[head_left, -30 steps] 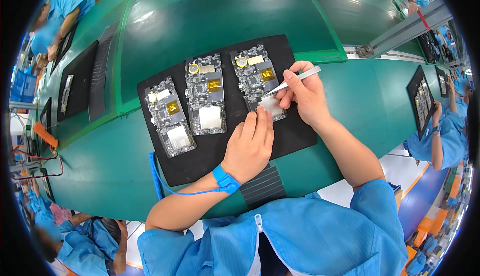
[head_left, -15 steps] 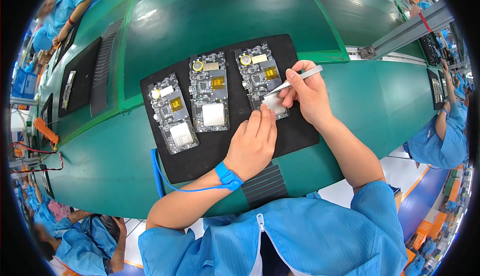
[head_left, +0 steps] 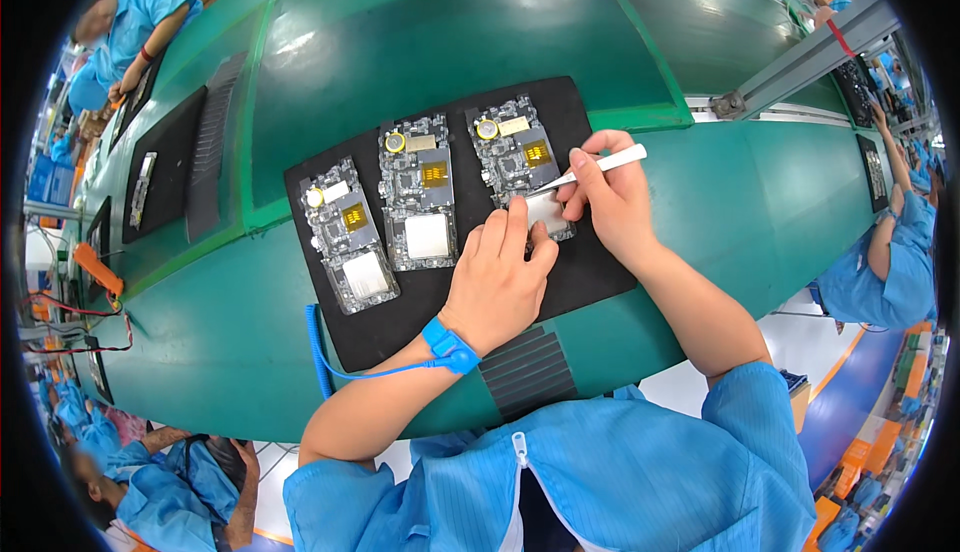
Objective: The person uses tweezers to pick small white rectangular components from a tray and place them onto specific spots on circuit boards arranged on a black mat. The person repeats this process for multiple boards, moving completed boards aside and bringing new ones into the workspace.
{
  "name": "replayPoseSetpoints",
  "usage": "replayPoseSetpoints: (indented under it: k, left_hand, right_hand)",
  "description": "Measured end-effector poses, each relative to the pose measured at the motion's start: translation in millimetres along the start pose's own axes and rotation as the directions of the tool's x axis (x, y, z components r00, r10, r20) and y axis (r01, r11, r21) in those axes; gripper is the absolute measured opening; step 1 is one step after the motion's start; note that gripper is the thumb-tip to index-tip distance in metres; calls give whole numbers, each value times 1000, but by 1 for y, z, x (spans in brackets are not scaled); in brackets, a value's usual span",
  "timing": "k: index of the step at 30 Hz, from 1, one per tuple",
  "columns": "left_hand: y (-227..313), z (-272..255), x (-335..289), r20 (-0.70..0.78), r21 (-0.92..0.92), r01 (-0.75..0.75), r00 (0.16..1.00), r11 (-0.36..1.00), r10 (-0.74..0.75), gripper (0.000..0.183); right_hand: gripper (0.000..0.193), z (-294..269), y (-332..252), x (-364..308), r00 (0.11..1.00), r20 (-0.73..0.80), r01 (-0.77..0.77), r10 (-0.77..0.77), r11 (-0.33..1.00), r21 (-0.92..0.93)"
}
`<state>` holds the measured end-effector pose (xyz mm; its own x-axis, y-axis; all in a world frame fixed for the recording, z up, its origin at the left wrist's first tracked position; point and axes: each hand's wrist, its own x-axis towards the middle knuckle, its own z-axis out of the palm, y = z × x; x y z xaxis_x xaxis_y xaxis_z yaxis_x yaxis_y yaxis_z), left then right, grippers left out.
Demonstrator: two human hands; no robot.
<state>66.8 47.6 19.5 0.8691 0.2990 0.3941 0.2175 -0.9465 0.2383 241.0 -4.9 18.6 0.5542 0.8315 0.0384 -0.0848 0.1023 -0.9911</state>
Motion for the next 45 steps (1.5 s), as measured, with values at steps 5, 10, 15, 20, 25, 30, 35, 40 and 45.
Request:
replayPoseSetpoints:
  k: [5, 10, 15, 20, 25, 30, 35, 40, 45]
  left_hand:
    - [4, 0, -8, -10, 64, -30, 999, 998, 30, 41]
    - [9, 4, -18, -12, 159, -52, 998, 986, 54, 43]
    - [8, 5, -17, -37, 139, -57, 997, 989, 63, 42]
    - [7, 5, -16, -65, 132, -56, 996, 990, 65, 43]
    - [10, -16, -28, -45, 37, -38, 998, 999, 40, 36]
    - [22, -44, -83, 170, -187, -264, 940, 946, 296, 31]
    - [25, -38, -89, 165, -116, -293, 937, 949, 309, 36]
    - [25, -33, -89, 174, -165, -246, 946, 955, 274, 37]
    - [26, -30, -89, 155, -231, -206, 957, 951, 245, 34]
  right_hand:
    - [20, 1, 5, -11, 976, -10, 217, -217, 976, 20]
    - [20, 5, 14, -19, 955, 82, 295, -285, 944, -146]
    - [20, 4, 18, -19, 942, 115, 334, -315, 915, -228]
    - [18, 5, 13, -20, 885, 216, 466, -413, 785, -408]
    - [19, 5, -9, -36, 986, 36, 169, -166, 981, -100]
    - [18, -5, -23, -106, 984, 24, -179, 178, 982, 55]
    - [20, -5, -2, -138, 985, 11, -169, 171, 982, -81]
    - [20, -5, 2, -141, 996, -6, -92, 92, 986, -135]
    - [20, -2, 1, -142, 995, -8, -102, 102, 988, -115]
